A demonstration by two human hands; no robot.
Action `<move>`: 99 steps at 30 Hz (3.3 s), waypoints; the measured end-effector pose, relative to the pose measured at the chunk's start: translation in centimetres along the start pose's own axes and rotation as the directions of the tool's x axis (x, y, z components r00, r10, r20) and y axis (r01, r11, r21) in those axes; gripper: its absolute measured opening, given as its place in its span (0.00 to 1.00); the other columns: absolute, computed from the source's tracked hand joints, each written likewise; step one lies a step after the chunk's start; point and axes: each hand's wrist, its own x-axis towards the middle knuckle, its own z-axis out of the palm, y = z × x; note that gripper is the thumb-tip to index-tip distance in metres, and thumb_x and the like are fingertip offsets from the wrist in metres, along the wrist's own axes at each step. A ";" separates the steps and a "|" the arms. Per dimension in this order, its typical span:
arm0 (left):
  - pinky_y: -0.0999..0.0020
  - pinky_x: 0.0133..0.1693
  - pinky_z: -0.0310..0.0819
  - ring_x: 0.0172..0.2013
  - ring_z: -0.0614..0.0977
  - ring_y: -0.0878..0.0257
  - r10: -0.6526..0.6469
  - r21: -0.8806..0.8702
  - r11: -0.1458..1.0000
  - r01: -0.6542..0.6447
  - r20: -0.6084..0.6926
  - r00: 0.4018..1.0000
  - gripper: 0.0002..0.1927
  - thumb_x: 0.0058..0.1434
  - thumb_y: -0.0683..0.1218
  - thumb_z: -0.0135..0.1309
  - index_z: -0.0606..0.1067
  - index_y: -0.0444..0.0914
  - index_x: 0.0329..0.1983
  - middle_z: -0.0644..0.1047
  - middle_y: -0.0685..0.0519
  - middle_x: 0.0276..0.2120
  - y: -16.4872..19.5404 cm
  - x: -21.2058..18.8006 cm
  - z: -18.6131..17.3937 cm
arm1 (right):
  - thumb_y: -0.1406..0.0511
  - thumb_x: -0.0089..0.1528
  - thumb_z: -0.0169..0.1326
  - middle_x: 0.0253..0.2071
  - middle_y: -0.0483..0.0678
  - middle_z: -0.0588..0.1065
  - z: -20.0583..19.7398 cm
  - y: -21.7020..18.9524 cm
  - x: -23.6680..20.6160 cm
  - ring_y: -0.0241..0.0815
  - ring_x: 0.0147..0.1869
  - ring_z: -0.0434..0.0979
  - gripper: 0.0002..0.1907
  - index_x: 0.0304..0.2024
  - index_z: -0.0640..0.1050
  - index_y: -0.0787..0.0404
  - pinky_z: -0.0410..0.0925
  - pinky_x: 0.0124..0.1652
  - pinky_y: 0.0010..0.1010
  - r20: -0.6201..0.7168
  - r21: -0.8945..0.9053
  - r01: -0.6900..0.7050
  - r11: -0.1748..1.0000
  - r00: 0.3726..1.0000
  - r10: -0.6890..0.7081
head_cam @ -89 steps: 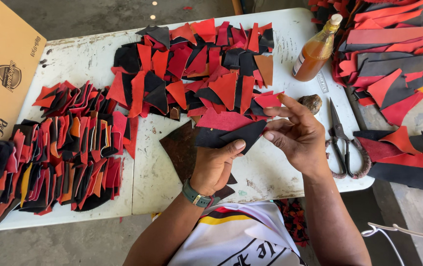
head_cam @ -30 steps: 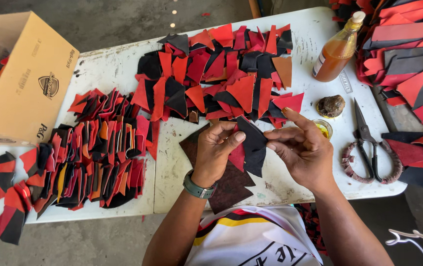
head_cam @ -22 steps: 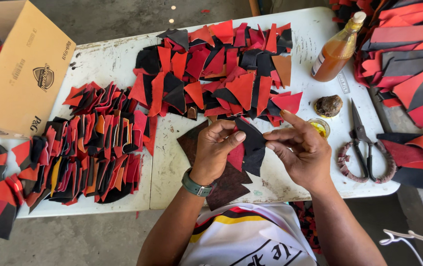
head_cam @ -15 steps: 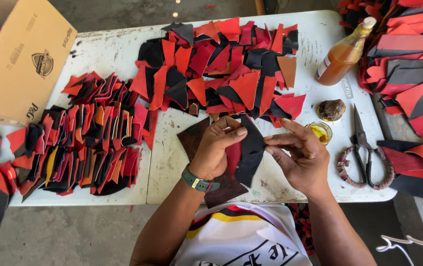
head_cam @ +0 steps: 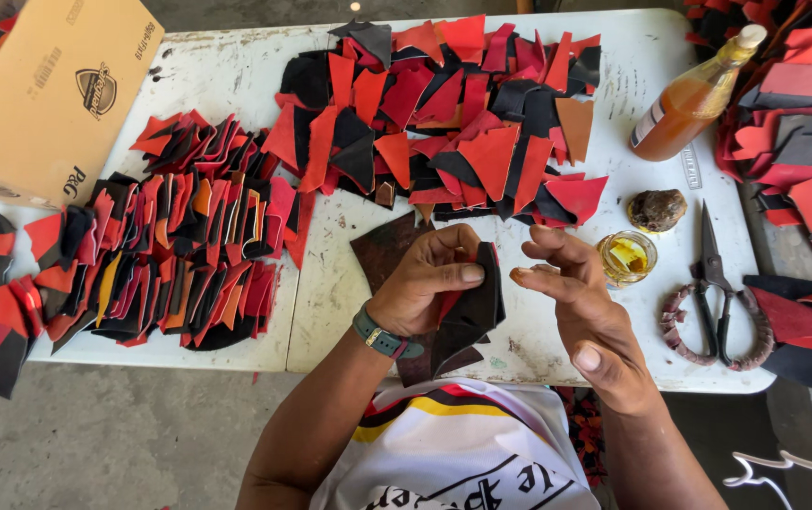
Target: The person sits at an outdoor table covered with piles of red and black foam pieces. They pick up individual pieces, spread glue on them from a small jar using a finger, press matching pieces together, and place the glued pairs onto a growing stack on the table.
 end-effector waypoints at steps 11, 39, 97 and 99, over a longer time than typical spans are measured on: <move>0.74 0.48 0.72 0.41 0.78 0.70 -0.060 0.021 0.998 0.059 0.065 0.996 0.11 0.62 0.41 0.66 0.75 0.37 0.42 0.78 0.58 0.38 0.4 -0.3 0.4 | 0.41 0.67 0.40 0.75 0.66 0.55 -0.1 -1.2 2.0 0.63 0.80 0.53 0.36 0.65 0.76 0.56 0.47 0.76 0.54 0.039 -0.764 0.116 0.634 0.990 -0.133; 0.77 0.45 0.71 0.39 0.77 0.73 0.026 0.147 0.989 -0.032 0.041 0.999 0.09 0.64 0.39 0.65 0.75 0.36 0.42 0.78 0.58 0.38 0.2 -0.5 -1.0 | 0.44 0.66 0.43 0.65 0.58 0.67 0.5 -1.4 0.4 0.57 0.76 0.61 0.31 0.48 0.83 0.60 0.54 0.74 0.53 0.047 -0.669 0.191 0.718 0.975 -0.215; 0.73 0.44 0.78 0.41 0.82 0.68 0.320 0.544 0.781 -0.306 0.072 0.945 0.14 0.60 0.38 0.68 0.71 0.38 0.38 0.81 0.49 0.39 1.0 -1.8 1.5 | 0.61 0.51 0.70 0.56 0.61 0.71 3.1 -2.9 0.4 0.57 0.59 0.74 0.35 0.57 0.74 0.68 0.70 0.53 0.43 -0.099 -0.799 0.077 0.596 0.961 -0.257; 0.73 0.45 0.78 0.41 0.83 0.68 0.364 0.580 0.745 -0.331 0.064 0.929 0.13 0.61 0.38 0.67 0.72 0.37 0.39 0.82 0.48 0.39 1.0 -2.1 1.7 | 0.59 0.51 0.71 0.56 0.59 0.71 3.0 -3.3 0.7 0.57 0.59 0.72 0.31 0.55 0.78 0.62 0.68 0.57 0.46 0.019 -0.865 0.172 0.471 0.950 -0.312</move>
